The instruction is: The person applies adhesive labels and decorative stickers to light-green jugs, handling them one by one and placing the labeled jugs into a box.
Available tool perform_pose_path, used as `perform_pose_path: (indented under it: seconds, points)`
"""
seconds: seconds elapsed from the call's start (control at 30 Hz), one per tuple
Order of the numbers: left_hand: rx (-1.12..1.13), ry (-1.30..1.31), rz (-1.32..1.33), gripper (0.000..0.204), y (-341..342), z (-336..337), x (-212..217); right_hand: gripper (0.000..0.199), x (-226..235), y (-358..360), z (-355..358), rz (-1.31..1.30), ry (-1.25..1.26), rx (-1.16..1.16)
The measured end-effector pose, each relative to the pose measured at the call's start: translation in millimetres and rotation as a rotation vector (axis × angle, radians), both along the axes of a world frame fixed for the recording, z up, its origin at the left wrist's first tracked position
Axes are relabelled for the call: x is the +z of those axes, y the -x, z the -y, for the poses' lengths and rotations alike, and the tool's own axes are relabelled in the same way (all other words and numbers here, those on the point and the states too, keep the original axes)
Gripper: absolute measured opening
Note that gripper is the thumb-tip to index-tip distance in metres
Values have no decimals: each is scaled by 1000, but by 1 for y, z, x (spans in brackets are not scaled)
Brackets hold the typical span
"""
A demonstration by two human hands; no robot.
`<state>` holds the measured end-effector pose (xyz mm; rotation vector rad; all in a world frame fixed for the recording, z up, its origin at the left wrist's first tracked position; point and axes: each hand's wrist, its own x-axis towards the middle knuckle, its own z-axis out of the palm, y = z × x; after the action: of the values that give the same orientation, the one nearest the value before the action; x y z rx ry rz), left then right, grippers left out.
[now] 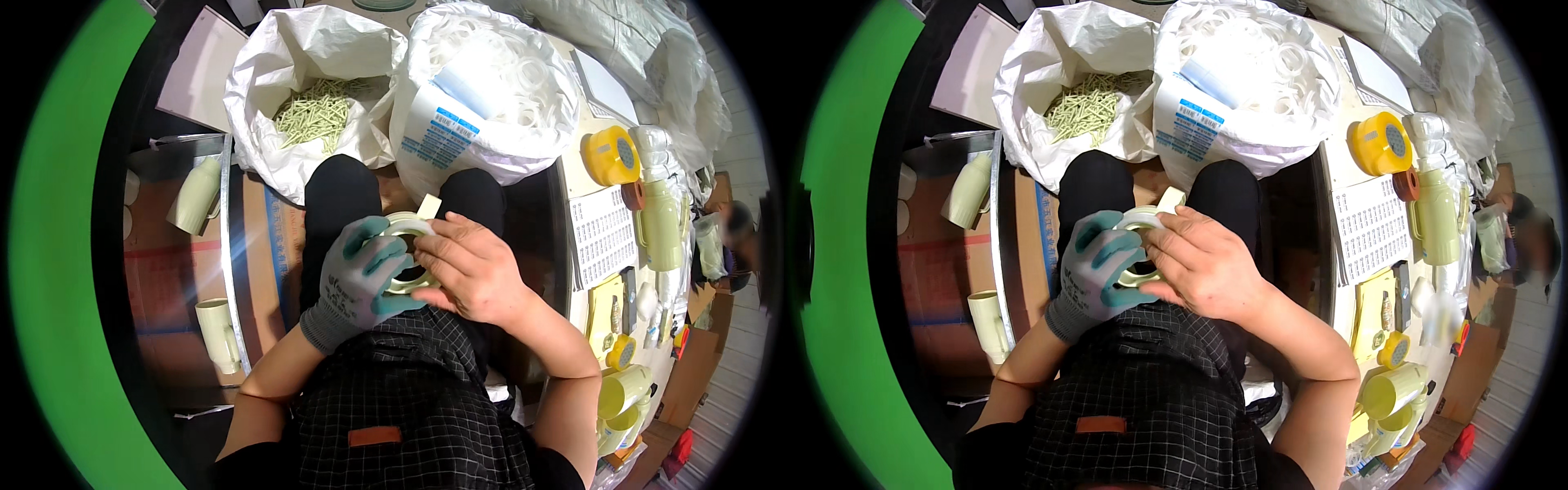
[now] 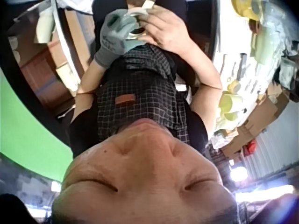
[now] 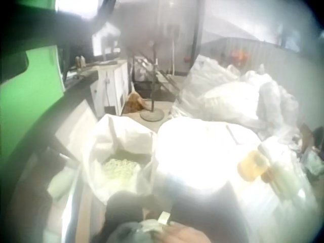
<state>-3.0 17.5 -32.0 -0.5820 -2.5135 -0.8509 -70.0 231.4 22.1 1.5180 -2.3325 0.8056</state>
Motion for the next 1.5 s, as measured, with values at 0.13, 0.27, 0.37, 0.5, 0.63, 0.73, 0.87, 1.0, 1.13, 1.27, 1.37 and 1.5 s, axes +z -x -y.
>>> perform_pose_path:
  seconds: [0.13,0.27,0.37,0.5,0.63,0.73,0.87,1.0,1.13,1.27,1.37,1.5]
  points:
    - [-40,24,15,41,6,8,5,48,3,-2,2,132,-159,23]
    - [-36,243,-26,48,3,9,11,48,1,-6,6,200,-236,16]
    - [61,294,0,52,-3,4,17,48,-10,-7,10,171,-189,9]
    - [190,304,112,45,-4,-10,29,46,-26,-7,12,103,-71,4]
    - [202,393,204,34,3,-15,45,37,-32,-8,9,56,-44,-13]
    - [251,541,146,24,8,-9,53,35,-32,-8,8,24,-85,-31]
    - [244,452,172,18,19,-4,52,35,-30,-7,10,47,-47,-54]
    - [235,295,502,16,29,-4,47,37,-30,-6,10,61,-48,-50]
    - [87,291,304,16,38,1,45,33,-29,-4,9,77,-79,-81]
    - [-80,338,275,16,51,9,46,37,-27,-4,6,87,-25,-72]
    - [-127,320,209,13,62,9,51,38,-29,-5,5,117,-44,-53]
    - [-133,375,279,13,68,6,54,40,-36,-6,8,108,-19,-80]
